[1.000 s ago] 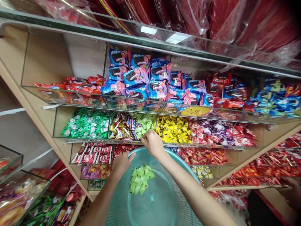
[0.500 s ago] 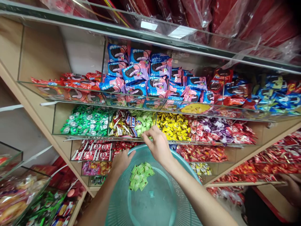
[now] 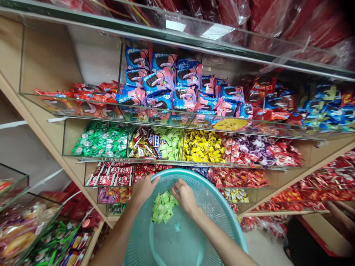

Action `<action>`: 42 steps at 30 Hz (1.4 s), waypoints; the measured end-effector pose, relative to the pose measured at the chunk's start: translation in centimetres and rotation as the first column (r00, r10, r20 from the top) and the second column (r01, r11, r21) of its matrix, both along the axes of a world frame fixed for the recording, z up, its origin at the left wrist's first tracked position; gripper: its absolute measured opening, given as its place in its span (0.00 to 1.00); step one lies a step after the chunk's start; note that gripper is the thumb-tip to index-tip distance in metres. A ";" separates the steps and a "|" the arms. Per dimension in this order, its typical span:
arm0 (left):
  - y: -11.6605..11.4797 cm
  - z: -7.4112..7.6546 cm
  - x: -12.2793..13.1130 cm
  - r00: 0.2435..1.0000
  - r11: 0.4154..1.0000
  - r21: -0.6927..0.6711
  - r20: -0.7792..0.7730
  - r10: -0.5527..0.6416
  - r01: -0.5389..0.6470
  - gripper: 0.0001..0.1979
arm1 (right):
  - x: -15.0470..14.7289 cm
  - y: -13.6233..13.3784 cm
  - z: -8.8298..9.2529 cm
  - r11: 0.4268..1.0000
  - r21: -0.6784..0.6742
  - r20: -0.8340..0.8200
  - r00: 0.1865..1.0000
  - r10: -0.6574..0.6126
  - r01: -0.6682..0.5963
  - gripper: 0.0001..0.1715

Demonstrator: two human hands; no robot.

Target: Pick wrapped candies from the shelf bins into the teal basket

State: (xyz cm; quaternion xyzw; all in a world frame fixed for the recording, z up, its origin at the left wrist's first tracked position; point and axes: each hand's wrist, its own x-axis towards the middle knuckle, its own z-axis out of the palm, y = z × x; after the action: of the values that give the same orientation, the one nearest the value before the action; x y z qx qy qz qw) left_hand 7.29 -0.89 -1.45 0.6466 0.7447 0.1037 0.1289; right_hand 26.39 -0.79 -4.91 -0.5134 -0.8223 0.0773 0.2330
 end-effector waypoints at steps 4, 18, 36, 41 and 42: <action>0.1 0.2 0.2 1.000 1.000 0.005 -0.014 -0.013 0.013 0.31 | -0.9 -0.7 -0.8 0.999 0.044 0.131 0.991 -0.023 0.017 0.11; 0.3 0.9 0.5 0.998 0.998 0.020 -0.045 -0.050 0.051 0.28 | -1.6 -2.3 -1.4 0.998 0.062 -0.079 0.997 0.016 -0.011 0.10; 0.7 1.6 1.1 0.998 0.999 0.031 -0.047 -0.031 0.032 0.28 | -6.2 4.0 15.8 0.959 0.150 0.194 0.944 -0.267 0.241 0.14; 0.5 1.6 0.8 0.999 0.999 0.036 -0.039 -0.016 0.018 0.29 | -7.1 4.8 16.0 0.956 0.104 0.303 0.907 -0.292 0.273 0.15; 0.5 1.6 0.8 0.999 0.999 0.036 -0.037 -0.018 0.019 0.29 | -7.1 4.9 16.0 0.957 0.105 0.310 0.905 -0.291 0.271 0.15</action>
State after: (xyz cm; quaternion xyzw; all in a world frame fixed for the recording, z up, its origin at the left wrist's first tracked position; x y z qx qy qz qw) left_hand 8.06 -0.39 0.13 0.6575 0.7389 0.1041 0.1042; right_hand 19.29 4.16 11.09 -0.6250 -0.7685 -0.0666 0.1196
